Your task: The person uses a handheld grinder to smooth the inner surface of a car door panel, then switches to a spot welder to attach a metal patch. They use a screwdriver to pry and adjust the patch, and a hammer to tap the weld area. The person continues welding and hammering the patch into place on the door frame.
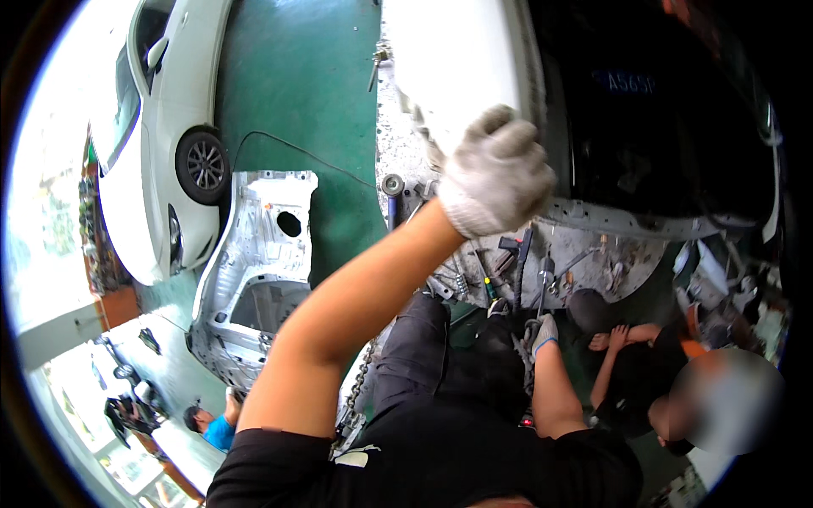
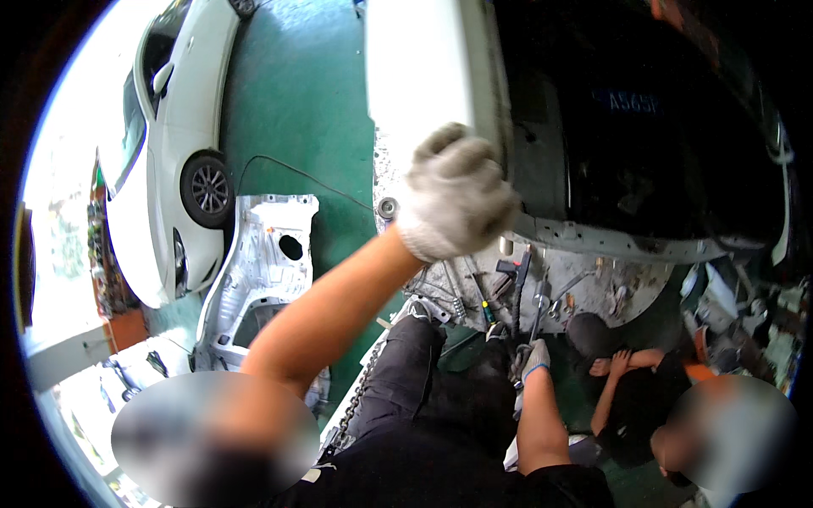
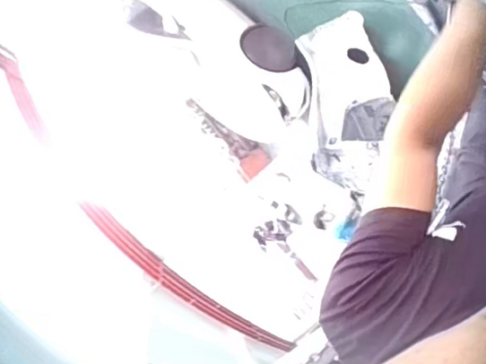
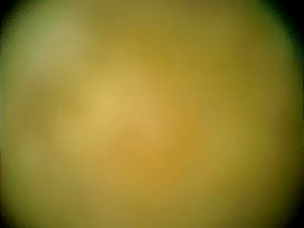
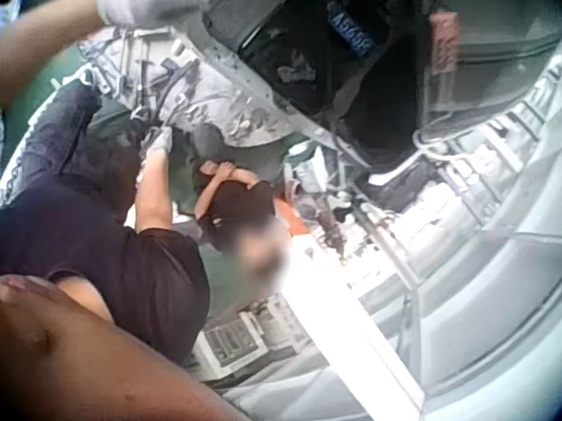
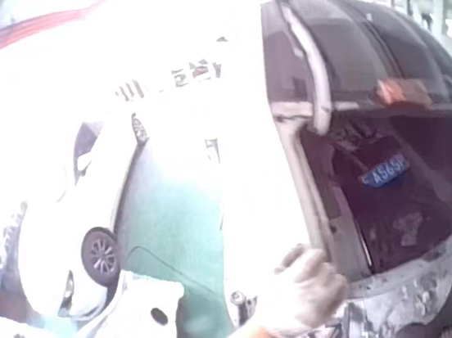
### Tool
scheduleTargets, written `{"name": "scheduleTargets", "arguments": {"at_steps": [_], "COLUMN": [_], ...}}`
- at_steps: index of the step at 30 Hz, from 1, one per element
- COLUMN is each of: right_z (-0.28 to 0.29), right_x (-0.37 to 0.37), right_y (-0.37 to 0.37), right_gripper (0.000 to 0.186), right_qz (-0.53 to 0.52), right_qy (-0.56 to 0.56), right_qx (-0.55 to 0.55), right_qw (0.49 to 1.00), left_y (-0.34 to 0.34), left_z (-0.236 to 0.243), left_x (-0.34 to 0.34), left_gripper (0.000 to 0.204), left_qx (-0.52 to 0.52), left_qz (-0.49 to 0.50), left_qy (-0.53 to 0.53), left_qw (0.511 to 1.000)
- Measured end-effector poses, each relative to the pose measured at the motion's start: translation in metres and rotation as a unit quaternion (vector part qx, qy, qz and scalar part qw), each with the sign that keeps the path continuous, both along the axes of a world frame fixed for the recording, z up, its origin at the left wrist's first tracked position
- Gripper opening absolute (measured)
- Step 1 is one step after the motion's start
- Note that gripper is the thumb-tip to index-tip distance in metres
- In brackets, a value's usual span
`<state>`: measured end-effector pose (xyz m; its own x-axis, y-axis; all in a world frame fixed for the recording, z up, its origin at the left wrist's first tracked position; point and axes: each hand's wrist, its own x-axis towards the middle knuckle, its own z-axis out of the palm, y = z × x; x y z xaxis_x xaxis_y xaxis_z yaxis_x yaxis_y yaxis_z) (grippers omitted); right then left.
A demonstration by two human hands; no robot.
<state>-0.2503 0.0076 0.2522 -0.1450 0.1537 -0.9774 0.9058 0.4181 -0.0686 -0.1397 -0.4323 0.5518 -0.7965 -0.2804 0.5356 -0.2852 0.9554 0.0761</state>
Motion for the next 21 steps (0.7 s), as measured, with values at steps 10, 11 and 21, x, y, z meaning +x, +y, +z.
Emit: {"name": "scheduleTargets", "arguments": {"at_steps": [10, 11, 21], "right_z": [0.102, 0.106, 0.116], "right_x": [0.005, 0.014, 0.076], "right_y": [-0.001, -0.011, -0.044], "right_gripper": [0.028, 0.028, 0.051], "right_qz": [0.245, 0.244, 0.322], "right_qy": [0.064, 0.070, 0.020], "right_qx": [0.096, 0.101, 0.120], "right_qw": [0.963, 0.962, 0.939], "left_y": [-0.013, -0.015, -0.025], "left_z": [0.003, 0.000, 0.016], "left_x": [0.003, 0.006, 0.015], "left_gripper": [0.015, 0.016, 0.014], "left_qx": [0.092, 0.079, 0.087], "left_qz": [-0.083, -0.086, -0.102], "left_qy": [-0.011, 0.025, 0.002], "left_qw": [0.992, 0.993, 0.991]}}
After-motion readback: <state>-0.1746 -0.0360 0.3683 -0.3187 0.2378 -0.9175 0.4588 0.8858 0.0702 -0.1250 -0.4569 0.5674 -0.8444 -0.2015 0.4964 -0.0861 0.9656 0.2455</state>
